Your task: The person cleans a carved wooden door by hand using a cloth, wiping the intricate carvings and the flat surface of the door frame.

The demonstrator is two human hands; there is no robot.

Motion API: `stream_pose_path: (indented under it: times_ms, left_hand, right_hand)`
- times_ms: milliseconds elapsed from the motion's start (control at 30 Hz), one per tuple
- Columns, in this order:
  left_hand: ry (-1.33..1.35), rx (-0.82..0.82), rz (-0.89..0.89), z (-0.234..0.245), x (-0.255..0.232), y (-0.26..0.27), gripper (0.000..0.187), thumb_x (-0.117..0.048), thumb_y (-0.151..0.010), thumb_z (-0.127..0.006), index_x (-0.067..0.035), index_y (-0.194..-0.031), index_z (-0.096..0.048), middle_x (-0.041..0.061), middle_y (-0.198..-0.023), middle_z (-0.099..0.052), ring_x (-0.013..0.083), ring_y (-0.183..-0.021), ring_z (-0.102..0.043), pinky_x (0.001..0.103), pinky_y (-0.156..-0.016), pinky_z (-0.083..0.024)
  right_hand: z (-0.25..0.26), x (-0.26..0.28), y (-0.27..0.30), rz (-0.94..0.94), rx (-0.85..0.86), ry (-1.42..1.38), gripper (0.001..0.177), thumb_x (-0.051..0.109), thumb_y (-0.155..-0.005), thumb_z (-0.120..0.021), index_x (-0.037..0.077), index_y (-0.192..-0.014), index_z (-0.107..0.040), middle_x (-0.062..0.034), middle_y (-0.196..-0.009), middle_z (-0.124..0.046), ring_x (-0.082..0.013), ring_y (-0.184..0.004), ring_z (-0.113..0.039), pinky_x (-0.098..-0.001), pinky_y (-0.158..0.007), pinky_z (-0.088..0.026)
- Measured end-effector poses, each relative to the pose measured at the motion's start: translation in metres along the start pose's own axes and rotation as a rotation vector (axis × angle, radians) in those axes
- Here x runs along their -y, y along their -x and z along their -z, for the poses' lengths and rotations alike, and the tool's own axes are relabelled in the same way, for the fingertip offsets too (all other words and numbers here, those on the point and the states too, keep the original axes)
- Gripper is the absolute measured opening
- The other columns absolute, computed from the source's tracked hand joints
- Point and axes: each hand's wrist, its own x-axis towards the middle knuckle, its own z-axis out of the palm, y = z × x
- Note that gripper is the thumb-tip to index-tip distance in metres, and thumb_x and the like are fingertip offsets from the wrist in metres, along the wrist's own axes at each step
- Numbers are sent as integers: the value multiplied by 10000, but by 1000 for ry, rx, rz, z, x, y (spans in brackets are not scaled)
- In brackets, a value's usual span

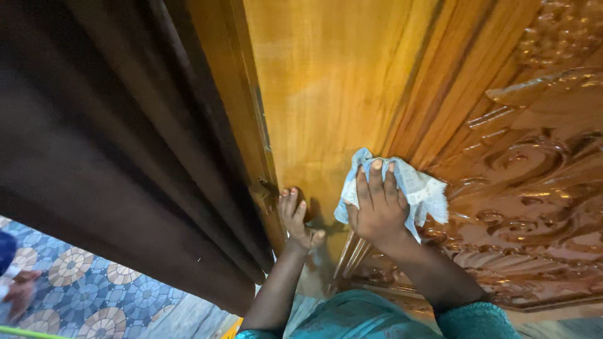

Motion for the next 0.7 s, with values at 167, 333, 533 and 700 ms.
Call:
stream_pose_path:
  times_ms: [167,333,533,700]
  left_hand:
    - [207,-50,-13,2,14,7,862,-718,-1017,-373,-111,-1625,-300,257,-1614,-393,406,-1543,-365,545,-1303,-239]
    - [464,-120,-2,1,23,14,949,-744,-963,-460,-117,-1646,-259,288,-1648,-278,425,-1567,-271,582,-1311,-186]
    - [685,-37,52,21,29,11,986,-716,-951,-580,-195,-1667,-147,276,-1709,-109,477,-1636,-197,636,-1340,-199]
    - [435,-13,131,35,37,9,974,-746,-946,-493,-140,-1660,-228,306,-1685,-145,469,-1605,-178,643,-1321,-160]
  right_hand:
    - [-3,27,-27,200,114,-135,588,357,-967,-622,-132,-1293,-630,-277,-1423,-560,-522,-1383,-510,-604,-1173,-429]
    - [-16,65,-39,278,55,-322,361,213,-926,-652,-107,-1078,-584,-337,-1443,-528,-535,-1363,-495,-600,-1158,-387]
    - [-56,113,-22,279,94,-331,537,166,-851,-646,-125,-1303,-650,-262,-1473,-573,-412,-1393,-538,-451,-1156,-407]
    - [-62,114,-10,399,151,-227,566,207,-803,-623,-116,-1269,-624,-208,-1414,-607,-359,-1355,-566,-489,-1182,-409]
